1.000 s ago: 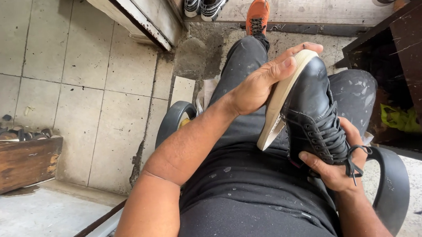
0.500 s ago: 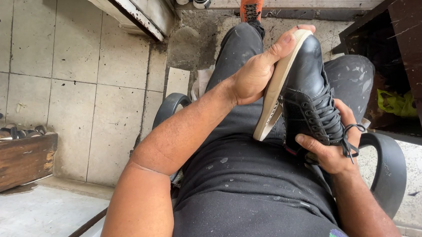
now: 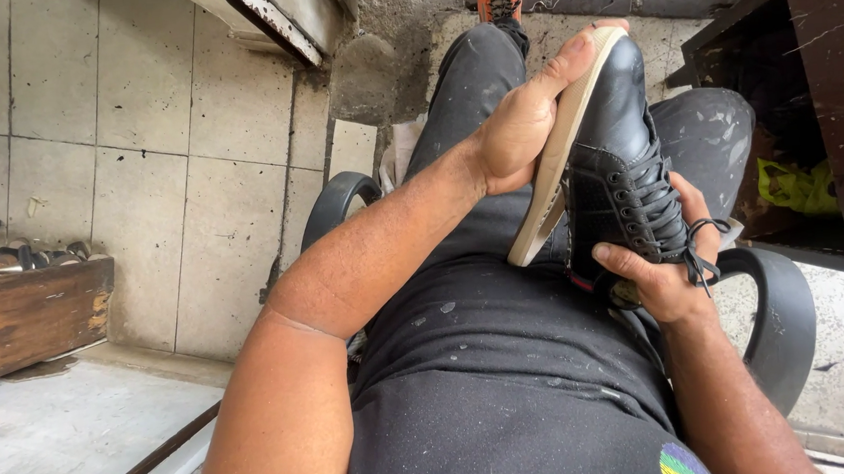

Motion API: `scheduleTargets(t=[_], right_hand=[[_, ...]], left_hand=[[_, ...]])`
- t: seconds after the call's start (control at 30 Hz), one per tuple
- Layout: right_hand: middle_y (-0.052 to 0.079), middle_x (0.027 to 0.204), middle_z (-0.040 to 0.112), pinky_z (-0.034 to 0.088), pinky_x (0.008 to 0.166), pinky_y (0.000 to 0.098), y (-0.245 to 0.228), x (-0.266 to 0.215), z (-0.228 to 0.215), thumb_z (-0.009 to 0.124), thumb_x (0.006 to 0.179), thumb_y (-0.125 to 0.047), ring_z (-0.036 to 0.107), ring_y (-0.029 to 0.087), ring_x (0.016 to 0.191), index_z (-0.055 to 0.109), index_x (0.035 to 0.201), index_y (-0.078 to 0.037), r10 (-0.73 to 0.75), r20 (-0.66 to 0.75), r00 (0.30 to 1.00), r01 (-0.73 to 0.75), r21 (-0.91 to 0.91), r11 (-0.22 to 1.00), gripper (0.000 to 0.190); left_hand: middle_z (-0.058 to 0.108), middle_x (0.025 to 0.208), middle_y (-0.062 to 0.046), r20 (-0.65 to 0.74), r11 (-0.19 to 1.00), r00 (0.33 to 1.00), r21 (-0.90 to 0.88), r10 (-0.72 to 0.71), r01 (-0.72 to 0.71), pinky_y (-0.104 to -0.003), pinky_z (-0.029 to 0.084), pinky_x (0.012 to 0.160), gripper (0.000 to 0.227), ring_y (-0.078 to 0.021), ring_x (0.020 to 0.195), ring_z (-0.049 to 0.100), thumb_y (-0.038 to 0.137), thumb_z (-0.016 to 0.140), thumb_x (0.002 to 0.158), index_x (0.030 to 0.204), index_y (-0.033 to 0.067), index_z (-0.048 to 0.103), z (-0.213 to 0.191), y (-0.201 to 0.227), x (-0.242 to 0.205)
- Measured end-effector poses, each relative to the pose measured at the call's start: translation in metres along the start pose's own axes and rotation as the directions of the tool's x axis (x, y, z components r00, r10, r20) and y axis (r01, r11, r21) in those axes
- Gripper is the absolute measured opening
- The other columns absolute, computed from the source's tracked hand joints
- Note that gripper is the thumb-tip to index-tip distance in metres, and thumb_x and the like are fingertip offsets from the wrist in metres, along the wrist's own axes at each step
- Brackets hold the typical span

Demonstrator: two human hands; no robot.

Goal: Repairing a black sneaker by attaching and hammering a new sole

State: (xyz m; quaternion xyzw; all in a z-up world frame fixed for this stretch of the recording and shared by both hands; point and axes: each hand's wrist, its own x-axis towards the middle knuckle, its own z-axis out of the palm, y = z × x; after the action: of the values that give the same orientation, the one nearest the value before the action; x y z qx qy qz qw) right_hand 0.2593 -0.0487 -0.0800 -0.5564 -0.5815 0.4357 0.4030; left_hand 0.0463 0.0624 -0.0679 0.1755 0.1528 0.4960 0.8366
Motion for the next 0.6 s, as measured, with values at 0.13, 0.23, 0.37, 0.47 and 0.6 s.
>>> scheduleTargets(t=[0.13,0.23,0.37,0.47,0.6], right_hand=[[0.013,0.133,0.056,0.044,0.11,0.0356,0.003,0.0,0.001,0.087,0.064,-0.017,0.054,0.022,0.12,0.048,0.143,0.002,-0.029,0.003,1.0,0.029,-0.028,0.999,0.091],[0.014,0.138,0.052,0.04,0.112,0.0373,0.008,0.0,0.002,0.088,0.061,-0.021,0.05,0.024,0.126,0.048,0.145,0.001,-0.045,-0.025,0.999,0.042,-0.087,0.995,0.095],[0.013,0.137,0.054,0.042,0.112,0.0369,0.002,-0.002,0.004,0.089,0.062,-0.02,0.051,0.024,0.124,0.047,0.144,0.001,-0.035,-0.024,0.999,0.033,-0.083,0.996,0.094],[0.014,0.14,0.052,0.042,0.112,0.0378,0.004,-0.004,0.005,0.09,0.061,-0.021,0.051,0.025,0.126,0.047,0.144,0.0,-0.012,-0.043,0.999,0.008,-0.096,0.995,0.096],[0.014,0.14,0.052,0.04,0.112,0.0383,-0.001,-0.007,0.006,0.089,0.061,-0.023,0.051,0.026,0.127,0.049,0.143,-0.001,-0.006,-0.065,0.998,-0.001,-0.114,0.993,0.095]], left_hand=[[0.074,0.112,-0.01,-0.029,1.0,1.0,0.008,-0.002,0.003,-0.039,0.058,0.091,0.05,-0.0208,0.096,0.07,0.046,0.058,0.106,0.144,0.0144,0.055,-0.002,-0.002,0.001],[0.075,0.111,-0.011,-0.017,1.0,1.0,-0.016,-0.013,0.013,-0.04,0.058,0.092,0.048,-0.0218,0.097,0.071,0.046,0.059,0.107,0.143,0.0138,0.057,0.0,0.0,0.0],[0.073,0.108,-0.012,-0.001,1.0,1.0,0.006,-0.016,0.016,-0.041,0.059,0.089,0.047,-0.0226,0.093,0.07,0.046,0.055,0.108,0.144,0.0154,0.054,0.005,0.005,-0.006],[0.073,0.106,-0.012,-0.009,1.0,1.0,-0.004,-0.008,0.008,-0.041,0.059,0.088,0.048,-0.0229,0.091,0.07,0.046,0.057,0.107,0.143,0.0138,0.054,0.005,0.004,-0.006],[0.072,0.103,-0.009,-0.047,0.999,0.999,0.032,0.024,-0.023,-0.038,0.058,0.084,0.05,-0.0197,0.088,0.068,0.047,0.059,0.105,0.141,0.0134,0.055,0.012,0.001,-0.008]])
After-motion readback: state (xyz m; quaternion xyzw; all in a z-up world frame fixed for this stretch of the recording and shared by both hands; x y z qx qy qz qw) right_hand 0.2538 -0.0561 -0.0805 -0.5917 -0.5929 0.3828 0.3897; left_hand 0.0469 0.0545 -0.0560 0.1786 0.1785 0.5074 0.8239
